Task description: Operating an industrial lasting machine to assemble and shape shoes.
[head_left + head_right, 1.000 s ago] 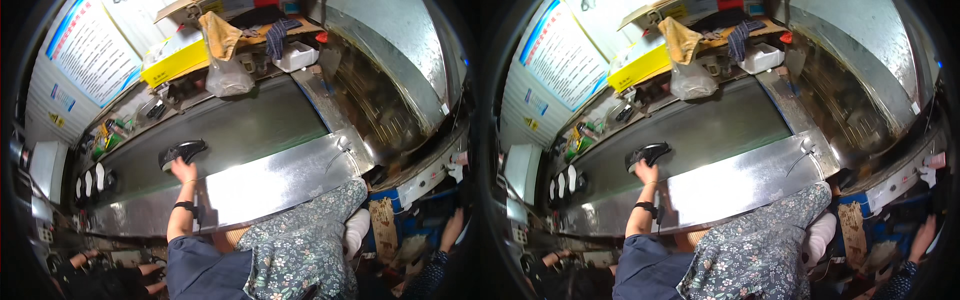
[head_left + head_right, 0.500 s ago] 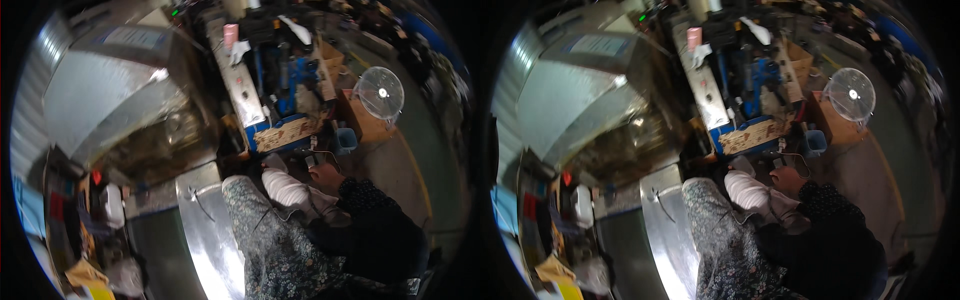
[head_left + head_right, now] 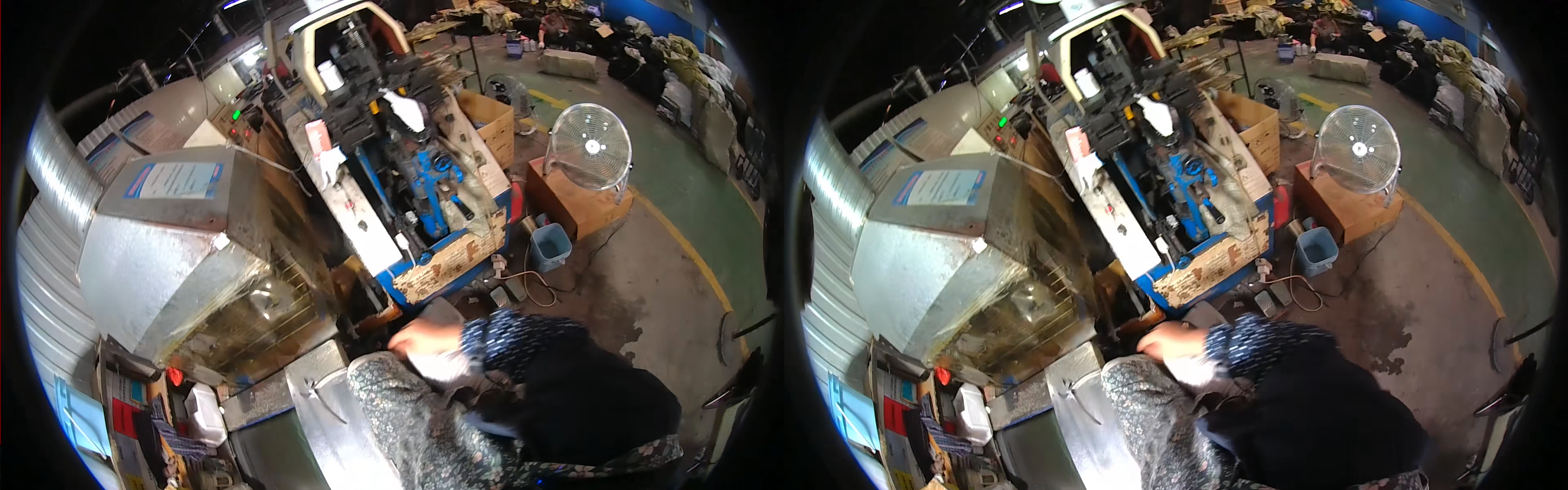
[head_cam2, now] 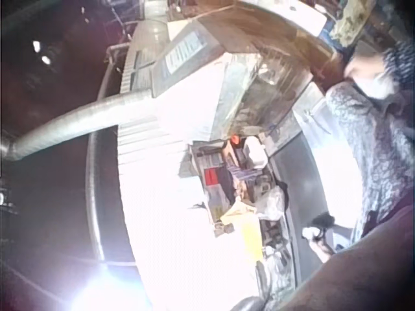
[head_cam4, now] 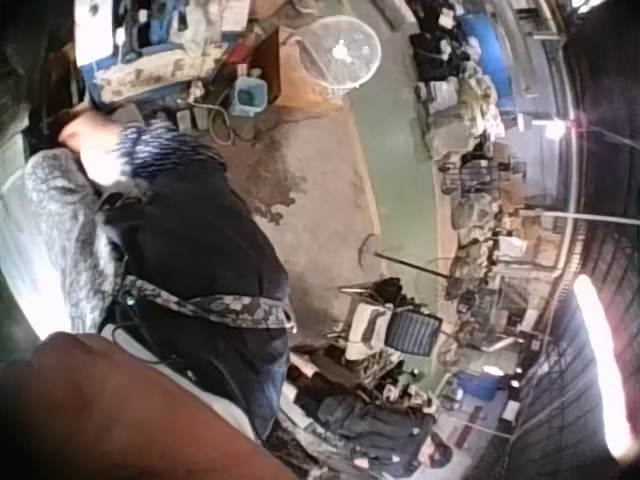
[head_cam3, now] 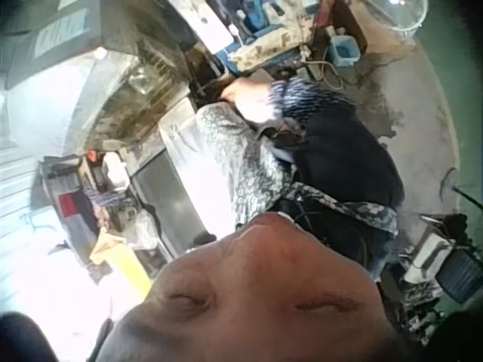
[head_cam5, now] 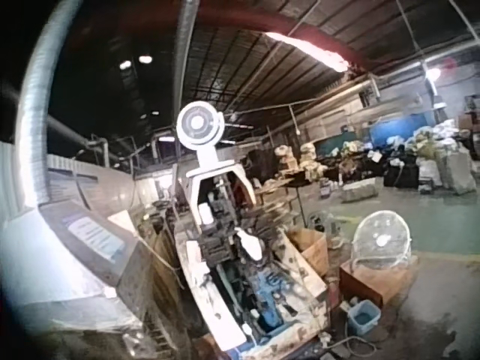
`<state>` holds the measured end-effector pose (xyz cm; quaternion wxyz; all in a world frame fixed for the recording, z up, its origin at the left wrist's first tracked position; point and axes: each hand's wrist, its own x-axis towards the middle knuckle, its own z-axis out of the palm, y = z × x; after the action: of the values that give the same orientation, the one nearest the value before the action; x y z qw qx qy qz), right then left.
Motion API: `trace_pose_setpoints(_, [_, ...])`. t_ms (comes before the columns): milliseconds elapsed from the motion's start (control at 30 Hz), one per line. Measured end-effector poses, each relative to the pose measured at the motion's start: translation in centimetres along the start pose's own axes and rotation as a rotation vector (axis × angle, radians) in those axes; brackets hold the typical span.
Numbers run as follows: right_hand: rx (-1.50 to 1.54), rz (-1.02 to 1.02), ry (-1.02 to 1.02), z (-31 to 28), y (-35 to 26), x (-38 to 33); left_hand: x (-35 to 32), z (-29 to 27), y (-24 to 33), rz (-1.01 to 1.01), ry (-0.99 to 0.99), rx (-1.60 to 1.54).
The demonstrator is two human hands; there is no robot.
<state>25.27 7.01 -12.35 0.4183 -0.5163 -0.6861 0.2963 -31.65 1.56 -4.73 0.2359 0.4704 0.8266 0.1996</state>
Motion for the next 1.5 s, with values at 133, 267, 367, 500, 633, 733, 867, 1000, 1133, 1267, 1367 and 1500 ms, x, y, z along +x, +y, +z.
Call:
trace_pose_setpoints(133, [0.216,-0.237,-0.341,6.1,-11.3,7.5,-1.4,4.3,2.6,0.104,-0.100,-0.073])
trace_pose_setpoints(267, [0.410,-0.172,-0.399,6.8,-19.5,8.8,-2.0,8.8,5.4,0.211,-0.223,-0.150])
trace_pose_setpoints(367, [0.090,-0.430,0.167,7.6,-18.1,8.2,-1.7,10.9,8.4,0.305,-0.301,-0.193])
trace_pose_setpoints(500, [-0.089,-0.473,0.117,6.1,-14.8,4.9,-1.9,14.4,11.9,0.415,-0.429,-0.238])
trace_pose_setpoints(633, [-0.103,-0.419,0.058,8.0,-10.6,5.0,-0.7,15.6,16.6,0.543,-0.551,-0.237])
trace_pose_setpoints(733, [-0.207,-0.451,-0.037,5.8,-13.6,4.3,-0.6,15.1,17.3,0.588,-0.557,-0.304])
trace_pose_setpoints(867, [-0.078,-0.570,-0.029,4.2,-11.4,6.5,0.7,15.2,24.1,0.738,-0.598,-0.367])
trace_pose_setpoints(1000, [0.086,-0.393,-0.282,1.4,-16.3,4.6,0.4,15.0,27.6,0.839,-0.630,-0.438])
trace_pose_setpoints(1133, [0.197,-0.363,-0.190,5.2,-11.8,5.1,-1.0,14.9,27.8,0.872,-0.663,-0.512])
trace_pose_setpoints(1267, [0.245,-0.224,-0.128,5.9,-9.8,4.6,-4.7,16.5,24.4,0.820,-0.704,-0.619])
trace_pose_setpoints(1367, [0.116,-0.156,-0.277,5.3,-12.7,4.7,-9.6,14.6,22.8,0.510,-0.672,-0.754])
trace_pose_setpoints(1500, [0.115,-0.073,-0.313,8.0,-11.8,4.3,-6.3,17.2,18.0,0.526,-0.606,-0.759])
